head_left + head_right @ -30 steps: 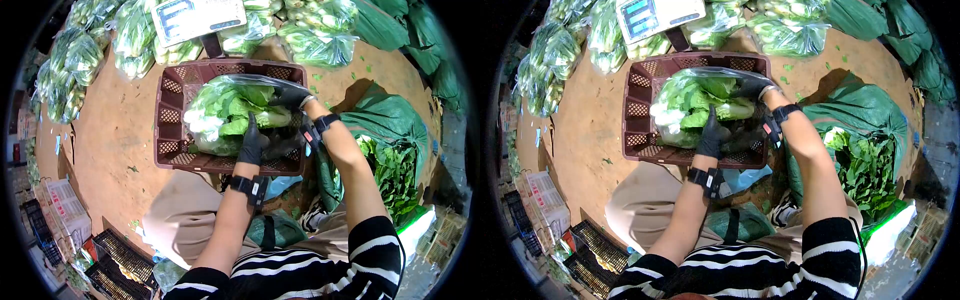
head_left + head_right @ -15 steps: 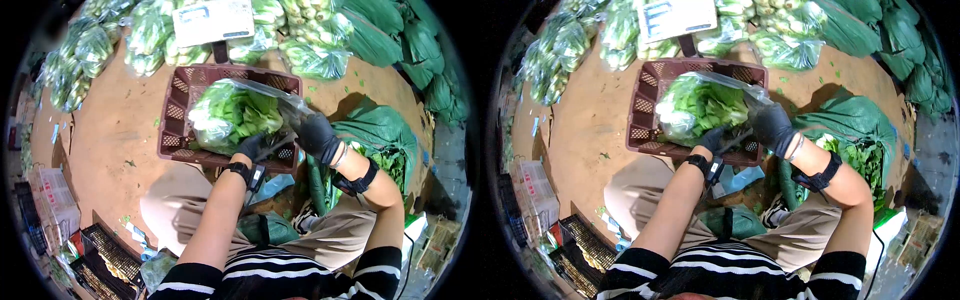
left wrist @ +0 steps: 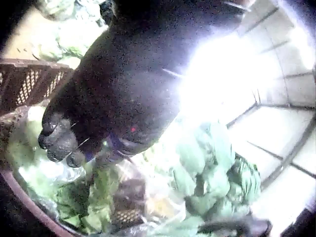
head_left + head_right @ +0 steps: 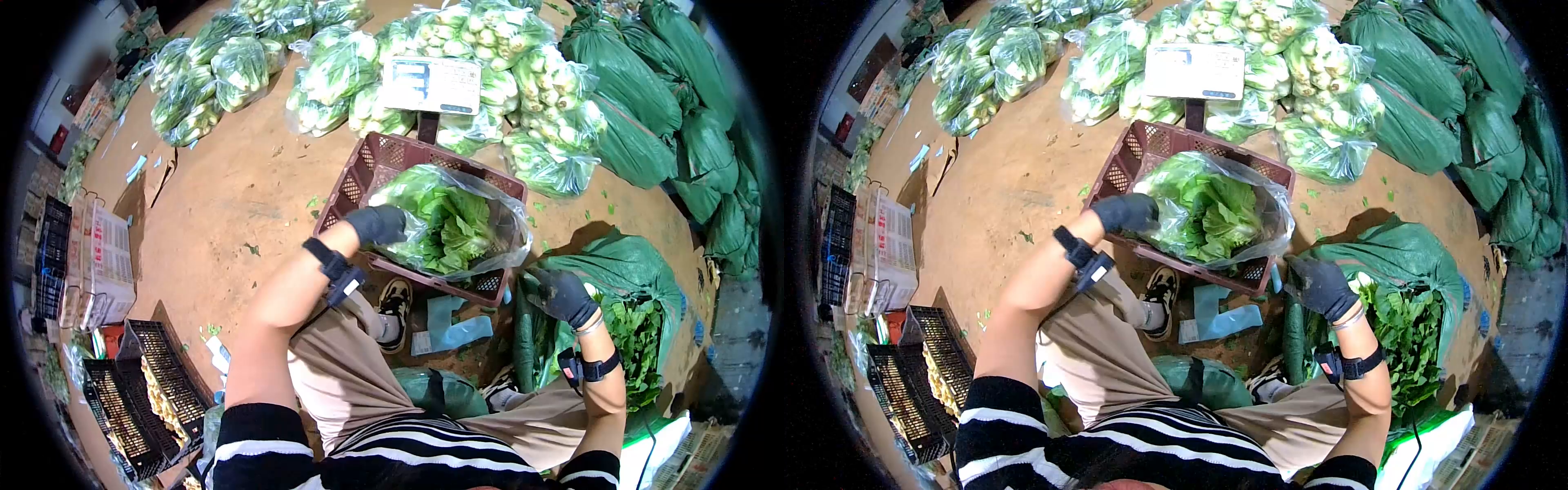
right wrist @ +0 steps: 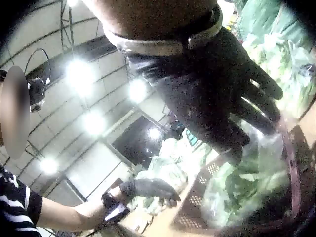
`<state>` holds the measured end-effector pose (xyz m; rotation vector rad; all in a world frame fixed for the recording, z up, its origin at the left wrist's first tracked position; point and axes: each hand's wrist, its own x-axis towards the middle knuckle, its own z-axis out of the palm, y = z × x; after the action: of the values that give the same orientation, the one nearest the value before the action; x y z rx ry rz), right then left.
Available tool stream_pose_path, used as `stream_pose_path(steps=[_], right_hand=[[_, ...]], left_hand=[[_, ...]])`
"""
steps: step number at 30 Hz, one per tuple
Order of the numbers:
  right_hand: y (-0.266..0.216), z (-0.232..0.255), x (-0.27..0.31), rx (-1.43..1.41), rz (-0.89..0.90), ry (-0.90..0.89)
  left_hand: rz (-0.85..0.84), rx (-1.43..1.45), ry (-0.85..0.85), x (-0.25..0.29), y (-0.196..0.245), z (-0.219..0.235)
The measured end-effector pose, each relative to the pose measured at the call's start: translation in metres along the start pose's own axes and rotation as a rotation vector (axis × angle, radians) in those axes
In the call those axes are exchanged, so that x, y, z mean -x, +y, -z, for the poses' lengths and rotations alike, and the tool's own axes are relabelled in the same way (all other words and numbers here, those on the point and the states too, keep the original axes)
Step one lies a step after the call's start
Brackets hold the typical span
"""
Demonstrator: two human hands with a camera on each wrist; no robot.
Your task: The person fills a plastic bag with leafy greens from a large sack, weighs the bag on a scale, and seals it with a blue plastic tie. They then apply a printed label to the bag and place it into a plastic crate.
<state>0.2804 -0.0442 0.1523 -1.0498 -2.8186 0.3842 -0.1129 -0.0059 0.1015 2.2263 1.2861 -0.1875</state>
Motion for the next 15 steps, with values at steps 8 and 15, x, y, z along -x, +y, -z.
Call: stream_pose_path(steps=[8, 15], right_hand=[[-0.049, -0.034, -0.018, -0.252, -0.126, -0.082], [-0.005, -0.015, 0.002, -0.175, -0.186, -0.243]], left_hand=[[0.259, 0.054, 0.466, -0.044, -0.035, -0.044], [-0.121, 0.121, 0.365, -0.055, -0.01, -0.055]])
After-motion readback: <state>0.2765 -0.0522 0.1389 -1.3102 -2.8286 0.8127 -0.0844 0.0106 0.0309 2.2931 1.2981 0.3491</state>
